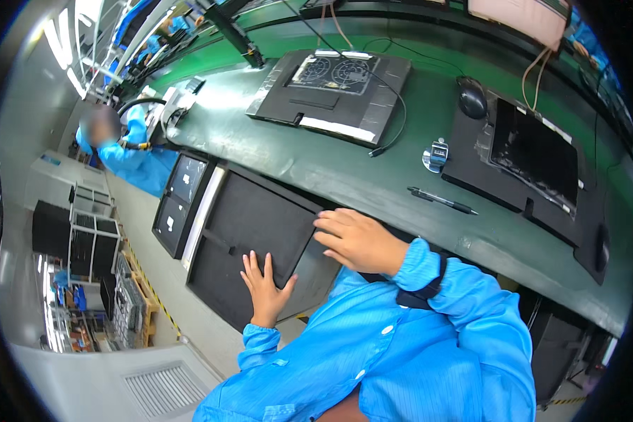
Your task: Plugging cables into electronic tablets for testing and marking them with a pen.
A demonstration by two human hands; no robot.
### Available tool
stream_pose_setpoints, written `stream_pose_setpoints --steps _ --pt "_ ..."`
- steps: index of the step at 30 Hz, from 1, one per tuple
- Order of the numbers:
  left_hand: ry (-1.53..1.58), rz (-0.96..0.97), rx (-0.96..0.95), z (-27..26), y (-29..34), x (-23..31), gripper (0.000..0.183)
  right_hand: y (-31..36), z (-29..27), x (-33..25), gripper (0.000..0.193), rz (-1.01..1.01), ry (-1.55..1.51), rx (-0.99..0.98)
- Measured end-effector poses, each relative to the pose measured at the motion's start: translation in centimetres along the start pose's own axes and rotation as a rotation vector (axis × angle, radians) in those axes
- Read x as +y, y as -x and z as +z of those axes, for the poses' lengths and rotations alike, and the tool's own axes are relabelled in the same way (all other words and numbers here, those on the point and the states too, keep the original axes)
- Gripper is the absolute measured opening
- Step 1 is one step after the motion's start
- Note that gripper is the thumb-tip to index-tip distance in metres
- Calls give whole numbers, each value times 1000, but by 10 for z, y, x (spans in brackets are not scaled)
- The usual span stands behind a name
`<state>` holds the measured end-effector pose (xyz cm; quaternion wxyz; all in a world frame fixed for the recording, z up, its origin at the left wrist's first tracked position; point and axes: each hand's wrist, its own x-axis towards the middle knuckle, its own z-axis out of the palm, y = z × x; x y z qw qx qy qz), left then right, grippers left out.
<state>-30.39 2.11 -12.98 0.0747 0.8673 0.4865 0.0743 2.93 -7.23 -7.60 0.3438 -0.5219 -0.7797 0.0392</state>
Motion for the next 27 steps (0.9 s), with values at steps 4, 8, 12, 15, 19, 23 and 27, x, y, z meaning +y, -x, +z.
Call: stream_pose_setpoints --steps 4,8,12,15,19,23,27 --pt "92 5 -35 19 -11 -15 90 44 -46 -7 28 130 -27 152" --pt "68 -75 -167 -10 -22 -2 93 89 -98 -27 22 212 76 286" --pt "66 236 118 -44 -45 51 75 127 -127 -30 20 395 271 440" --pt "502 481 177 -51 -80 116 53 155 -141 -30 18 514 387 484" --pt "711 868 317 -43 -141 210 20 198 -155 -31 15 598 527 419" --pt "856 963 357 -19 -182 274 14 234 -161 -47 20 690 621 469" --pt "874 939 348 -4 -190 282 15 240 -149 -47 26 737 722 482"
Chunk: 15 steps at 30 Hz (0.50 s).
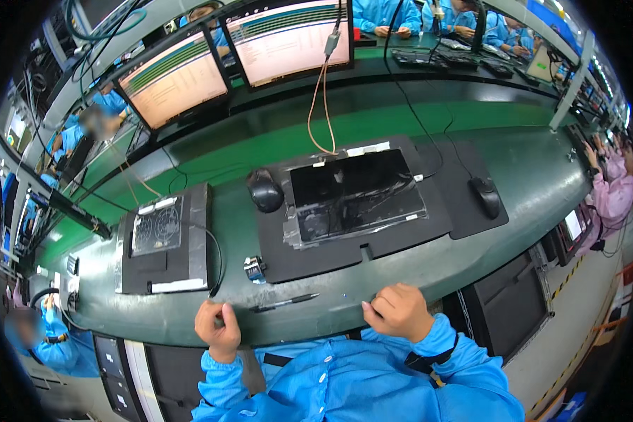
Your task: Plugging cables into electronic tablets for testing and marking them with a pen.
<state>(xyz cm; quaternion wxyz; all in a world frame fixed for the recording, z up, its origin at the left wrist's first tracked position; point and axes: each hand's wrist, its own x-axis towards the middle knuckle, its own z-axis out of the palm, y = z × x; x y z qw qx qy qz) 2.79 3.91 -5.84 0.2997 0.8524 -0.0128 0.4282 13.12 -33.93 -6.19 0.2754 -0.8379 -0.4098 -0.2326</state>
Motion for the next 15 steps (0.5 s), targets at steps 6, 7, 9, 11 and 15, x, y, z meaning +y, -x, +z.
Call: stream_pose_setpoints --steps 6,7,9,11,15 --pt "62 -112 -9 1 5 -12 25 -4 11 -9 24 119 88 111" --pt "65 -111 -21 2 6 -12 28 -4 11 -10 24 136 80 118" --pt "75 -136 -17 5 7 -13 32 -6 9 -9 24 122 76 117" --pt "103 -189 11 6 8 -13 35 -6 8 -10 24 128 72 112" --pt "105 -282 15 4 9 -13 38 -6 8 -11 24 133 81 114"
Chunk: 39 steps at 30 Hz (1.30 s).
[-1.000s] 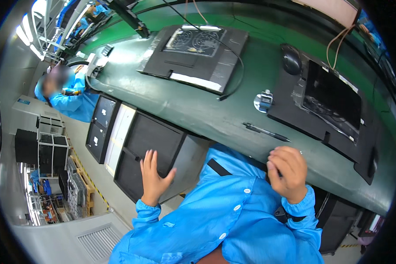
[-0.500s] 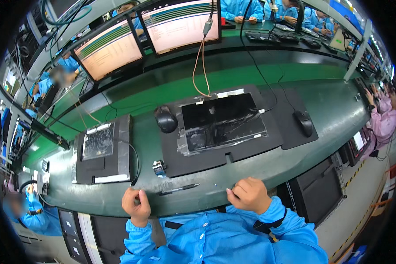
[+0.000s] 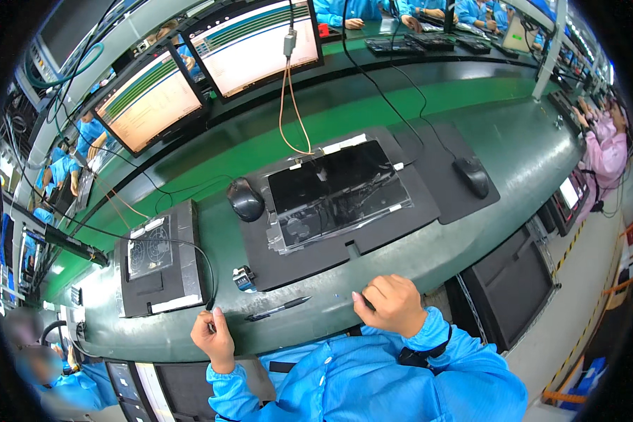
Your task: Plugging cables into electronic tablets for testing and marking them with a pen.
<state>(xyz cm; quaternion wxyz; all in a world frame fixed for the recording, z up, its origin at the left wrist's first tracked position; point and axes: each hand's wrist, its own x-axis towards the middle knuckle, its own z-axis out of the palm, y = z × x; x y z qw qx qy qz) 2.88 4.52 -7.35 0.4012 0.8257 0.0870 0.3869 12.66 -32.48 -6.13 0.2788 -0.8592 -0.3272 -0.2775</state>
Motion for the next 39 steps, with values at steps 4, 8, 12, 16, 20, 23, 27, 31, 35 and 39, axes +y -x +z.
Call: stream_pose_setpoints --steps 4,8,12,16,20,23,27,31,35,39 --pt "-18 -13 -12 -1 0 0 39 1 0 1 26 18 0 5" --pt "-32 -28 -9 1 0 1 39 2 1 2 28 15 -1 22" --pt "-69 -31 -9 2 -1 2 39 2 1 1 29 13 -3 44" --pt "-52 -49 2 2 0 0 39 1 -1 2 30 9 -18 38" --pt "-102 -64 10 0 4 -3 39 2 -2 4 25 -16 -32 27" --pt "-166 -59 12 -1 4 -2 38 4 -1 4 29 -39 -19 61" --pt "-231 -92 19 4 -5 5 45 7 -2 6 31 -23 -6 33" --pt "-378 -38 -49 -5 -3 24 38 5 -2 5 29 -35 -37 60" --pt "-343 -12 -39 -3 -5 31 37 5 -2 4 28 -30 -16 62" --pt "-340 1 -30 -2 -5 31 37 7 -1 4 28 -24 -18 71"
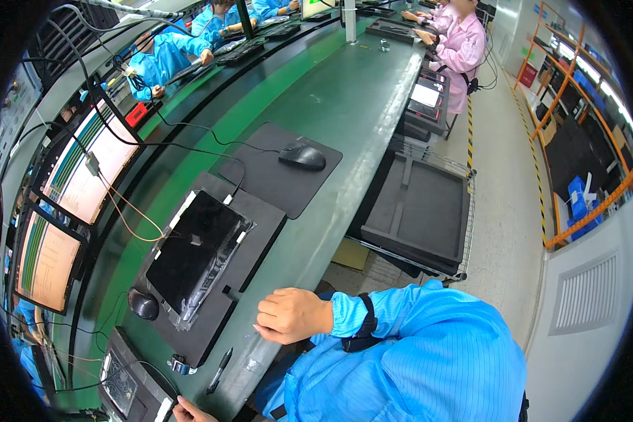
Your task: Plugging cables into electronic tablets for testing and marking them with a pen.
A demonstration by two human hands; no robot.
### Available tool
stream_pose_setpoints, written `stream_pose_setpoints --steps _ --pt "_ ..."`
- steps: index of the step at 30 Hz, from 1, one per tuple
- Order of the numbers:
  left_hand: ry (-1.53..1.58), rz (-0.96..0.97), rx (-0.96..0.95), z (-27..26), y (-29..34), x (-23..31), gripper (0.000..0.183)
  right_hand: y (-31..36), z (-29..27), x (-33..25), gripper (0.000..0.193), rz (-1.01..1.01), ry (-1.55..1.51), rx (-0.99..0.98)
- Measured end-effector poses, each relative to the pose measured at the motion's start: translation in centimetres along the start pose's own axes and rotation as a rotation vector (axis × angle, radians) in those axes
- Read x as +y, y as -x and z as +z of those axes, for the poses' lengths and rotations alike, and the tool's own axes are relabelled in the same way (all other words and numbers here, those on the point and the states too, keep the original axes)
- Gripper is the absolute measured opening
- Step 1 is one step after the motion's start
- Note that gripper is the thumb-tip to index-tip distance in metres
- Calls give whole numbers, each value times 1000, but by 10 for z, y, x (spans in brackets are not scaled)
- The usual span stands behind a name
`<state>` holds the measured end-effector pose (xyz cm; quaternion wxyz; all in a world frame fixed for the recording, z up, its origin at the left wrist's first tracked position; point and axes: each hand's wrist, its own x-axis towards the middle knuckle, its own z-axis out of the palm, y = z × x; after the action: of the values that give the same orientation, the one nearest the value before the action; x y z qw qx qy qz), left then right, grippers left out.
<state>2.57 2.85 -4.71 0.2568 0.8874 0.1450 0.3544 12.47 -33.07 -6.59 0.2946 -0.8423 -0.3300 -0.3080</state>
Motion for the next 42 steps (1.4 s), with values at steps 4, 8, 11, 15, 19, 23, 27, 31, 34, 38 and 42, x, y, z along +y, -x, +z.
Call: stream_pose_setpoints --steps 4,8,11,15,19,23,27,31,34,38,42 --pt "-23 52 26 -1 1 -4 37 0 1 1 27 -5 -7 10" --pt "-17 31 1 -1 1 -7 37 0 1 1 27 -6 -5 5" --pt "14 39 9 -1 1 -7 37 0 1 0 27 0 -3 0" --pt "29 15 12 -1 1 -7 36 -1 0 0 28 -7 3 -5" --pt "65 -2 14 -1 1 -6 36 -2 0 0 29 -13 5 -1" --pt "85 -26 9 -1 2 -5 35 -1 0 0 29 -8 0 -1" --pt "61 -22 7 -2 2 -4 34 -1 1 0 29 -9 -4 6" --pt "69 -8 -1 -2 2 -4 34 -1 2 0 29 -8 -9 23" --pt "65 20 10 -1 3 -5 33 -1 1 0 29 -10 2 19" --pt "42 24 4 -1 3 -6 34 -1 1 -1 29 -9 15 13" --pt "48 27 -1 -2 3 -7 34 -2 2 0 28 -9 -3 19"
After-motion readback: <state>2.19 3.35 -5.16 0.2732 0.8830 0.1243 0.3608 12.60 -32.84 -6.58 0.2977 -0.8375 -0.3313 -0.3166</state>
